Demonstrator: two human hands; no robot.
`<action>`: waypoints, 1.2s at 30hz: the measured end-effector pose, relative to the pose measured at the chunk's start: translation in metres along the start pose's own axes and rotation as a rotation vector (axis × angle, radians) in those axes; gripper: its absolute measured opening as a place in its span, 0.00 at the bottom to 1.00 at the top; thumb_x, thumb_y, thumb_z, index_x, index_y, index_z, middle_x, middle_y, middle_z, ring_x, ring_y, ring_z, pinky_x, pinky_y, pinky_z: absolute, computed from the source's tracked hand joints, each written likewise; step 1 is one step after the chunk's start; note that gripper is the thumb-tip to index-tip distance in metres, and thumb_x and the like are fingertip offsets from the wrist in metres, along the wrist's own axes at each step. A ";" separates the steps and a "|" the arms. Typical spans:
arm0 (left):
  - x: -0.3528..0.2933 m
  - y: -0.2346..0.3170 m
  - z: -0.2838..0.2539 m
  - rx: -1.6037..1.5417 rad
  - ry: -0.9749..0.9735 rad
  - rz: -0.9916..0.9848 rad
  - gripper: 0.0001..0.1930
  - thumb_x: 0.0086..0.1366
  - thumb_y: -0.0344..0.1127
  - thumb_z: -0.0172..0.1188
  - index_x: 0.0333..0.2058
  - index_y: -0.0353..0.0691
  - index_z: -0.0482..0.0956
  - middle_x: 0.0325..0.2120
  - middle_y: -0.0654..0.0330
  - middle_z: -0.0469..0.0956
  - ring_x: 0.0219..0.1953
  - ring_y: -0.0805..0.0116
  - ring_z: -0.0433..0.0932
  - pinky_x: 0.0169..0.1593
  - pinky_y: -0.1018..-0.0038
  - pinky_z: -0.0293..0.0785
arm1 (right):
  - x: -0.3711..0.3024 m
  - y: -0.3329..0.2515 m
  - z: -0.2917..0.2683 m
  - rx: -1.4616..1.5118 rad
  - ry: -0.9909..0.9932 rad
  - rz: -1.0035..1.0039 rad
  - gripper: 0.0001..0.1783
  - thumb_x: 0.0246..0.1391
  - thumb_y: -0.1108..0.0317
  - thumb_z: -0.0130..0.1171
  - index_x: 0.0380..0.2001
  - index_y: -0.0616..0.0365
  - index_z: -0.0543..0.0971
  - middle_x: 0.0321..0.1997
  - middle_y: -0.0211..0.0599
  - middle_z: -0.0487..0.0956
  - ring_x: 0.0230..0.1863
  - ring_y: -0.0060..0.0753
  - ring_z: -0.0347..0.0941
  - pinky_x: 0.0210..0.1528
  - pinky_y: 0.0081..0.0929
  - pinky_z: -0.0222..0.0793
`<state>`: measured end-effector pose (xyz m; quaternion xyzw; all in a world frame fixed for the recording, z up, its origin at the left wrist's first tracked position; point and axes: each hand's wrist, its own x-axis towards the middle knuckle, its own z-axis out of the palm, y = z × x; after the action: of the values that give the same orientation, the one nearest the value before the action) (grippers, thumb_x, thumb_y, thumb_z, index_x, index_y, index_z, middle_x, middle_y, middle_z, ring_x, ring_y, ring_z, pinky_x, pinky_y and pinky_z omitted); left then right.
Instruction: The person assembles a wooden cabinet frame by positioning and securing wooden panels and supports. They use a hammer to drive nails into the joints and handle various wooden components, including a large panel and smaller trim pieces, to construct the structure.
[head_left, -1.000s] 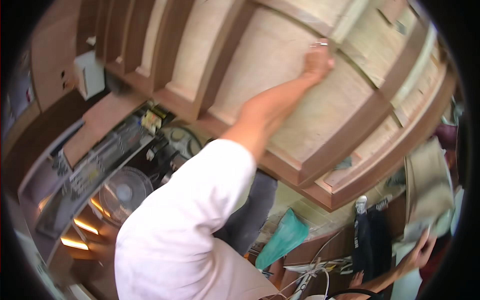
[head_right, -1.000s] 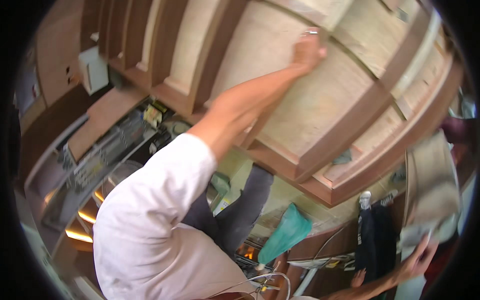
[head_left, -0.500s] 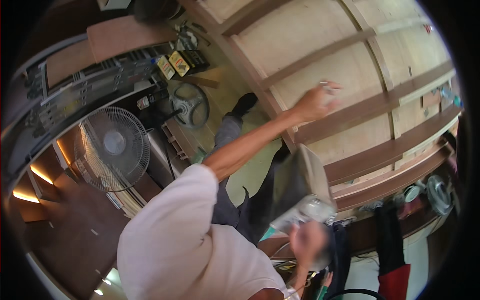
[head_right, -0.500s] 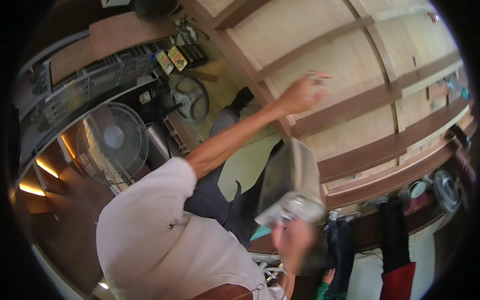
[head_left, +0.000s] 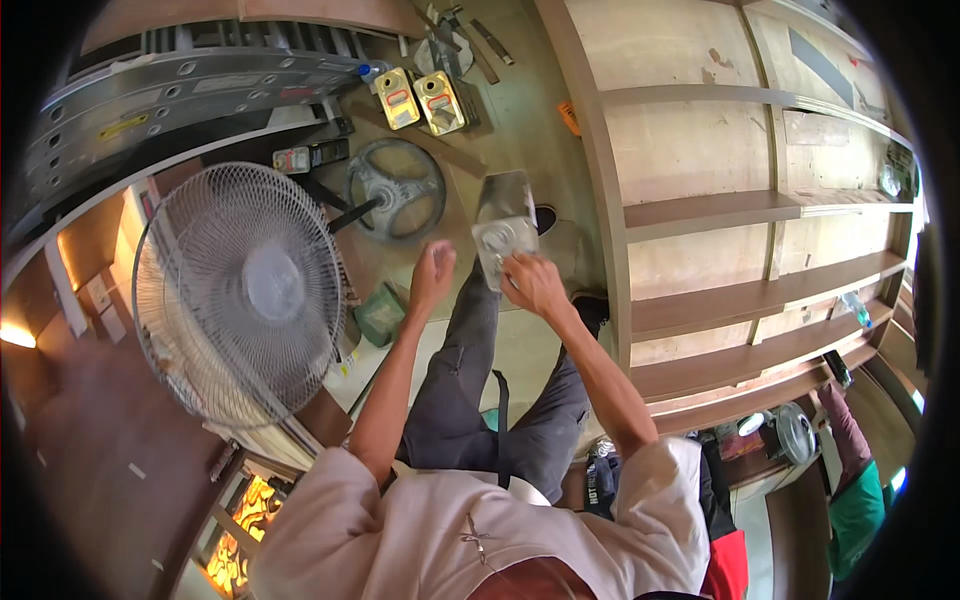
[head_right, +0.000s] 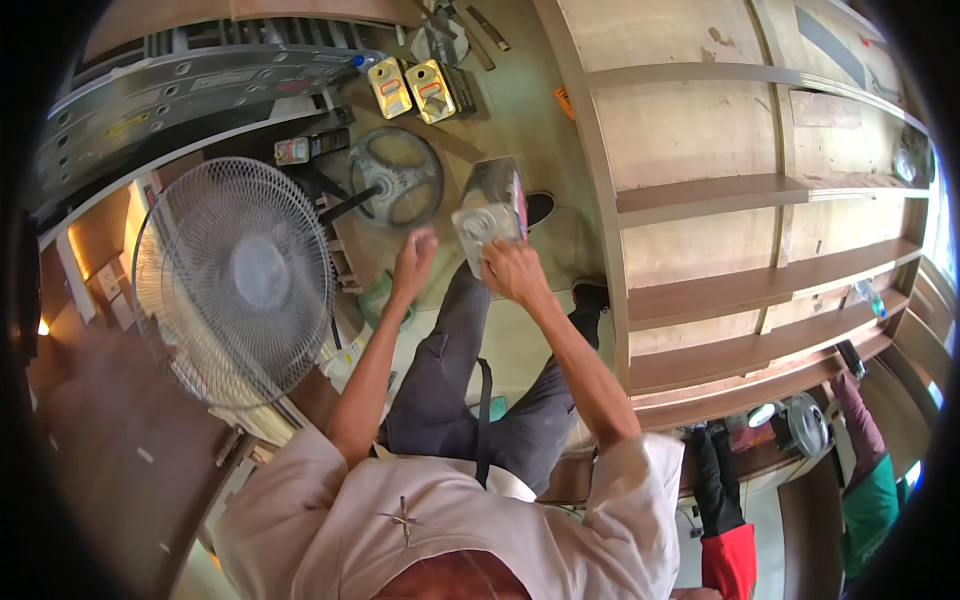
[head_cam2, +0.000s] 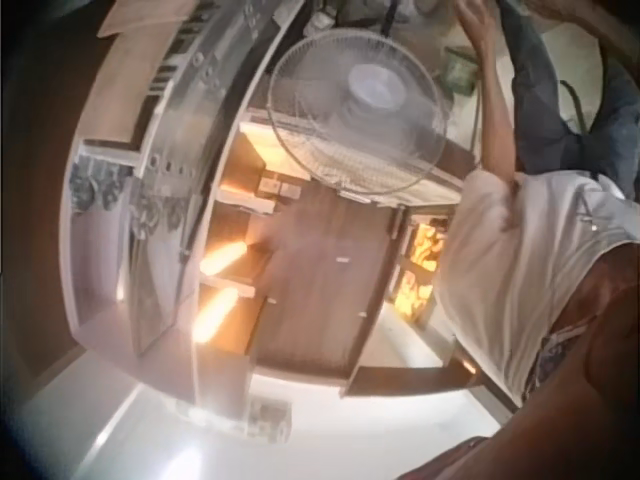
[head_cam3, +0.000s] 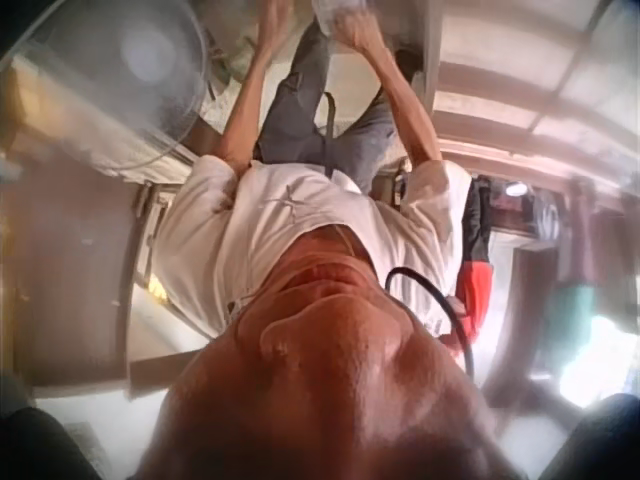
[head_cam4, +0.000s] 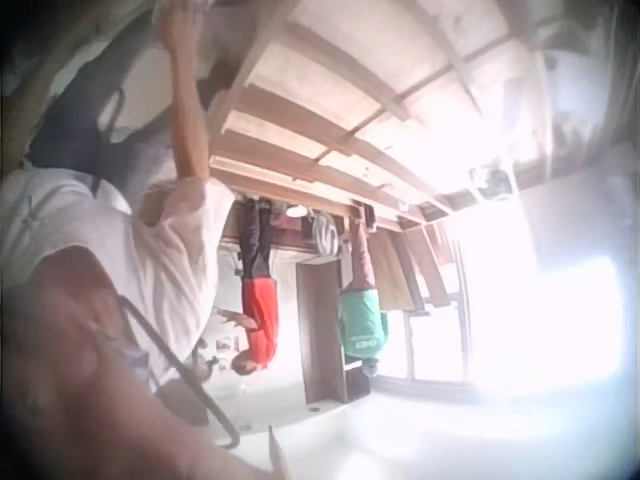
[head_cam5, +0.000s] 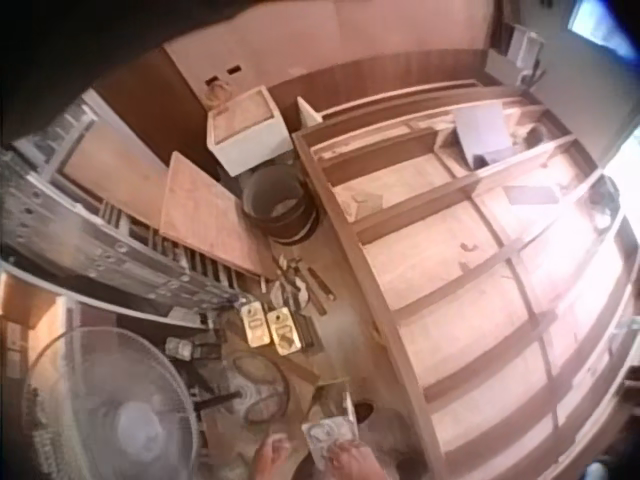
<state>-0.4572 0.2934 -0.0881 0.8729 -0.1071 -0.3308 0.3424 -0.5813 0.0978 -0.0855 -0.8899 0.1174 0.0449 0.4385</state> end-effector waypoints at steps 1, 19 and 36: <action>-0.008 -0.020 -0.004 -0.020 -0.043 -0.069 0.15 0.66 0.40 0.53 0.45 0.36 0.71 0.39 0.53 0.77 0.42 0.64 0.77 0.44 0.69 0.72 | 0.022 0.005 0.020 -0.005 -0.035 0.029 0.07 0.45 0.65 0.54 0.22 0.57 0.73 0.26 0.41 0.75 0.29 0.45 0.75 0.33 0.39 0.71; -0.125 -0.162 0.014 -0.340 0.025 -0.536 0.15 0.67 0.38 0.52 0.45 0.33 0.70 0.38 0.54 0.74 0.35 0.65 0.79 0.40 0.74 0.74 | 0.104 0.090 0.338 -0.190 -0.351 0.109 0.18 0.37 0.63 0.56 0.35 0.59 0.75 0.32 0.42 0.79 0.34 0.43 0.78 0.36 0.41 0.73; -0.012 -0.092 0.023 -0.289 -0.261 -0.206 0.13 0.63 0.39 0.54 0.42 0.37 0.72 0.34 0.58 0.75 0.35 0.68 0.76 0.40 0.73 0.72 | 0.032 0.067 -0.020 0.098 -0.122 0.540 0.25 0.45 0.63 0.54 0.51 0.47 0.72 0.51 0.47 0.72 0.49 0.51 0.72 0.51 0.44 0.68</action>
<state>-0.4848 0.3543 -0.1559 0.7706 -0.0122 -0.4863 0.4117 -0.5670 0.0369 -0.1312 -0.7997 0.3258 0.2080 0.4595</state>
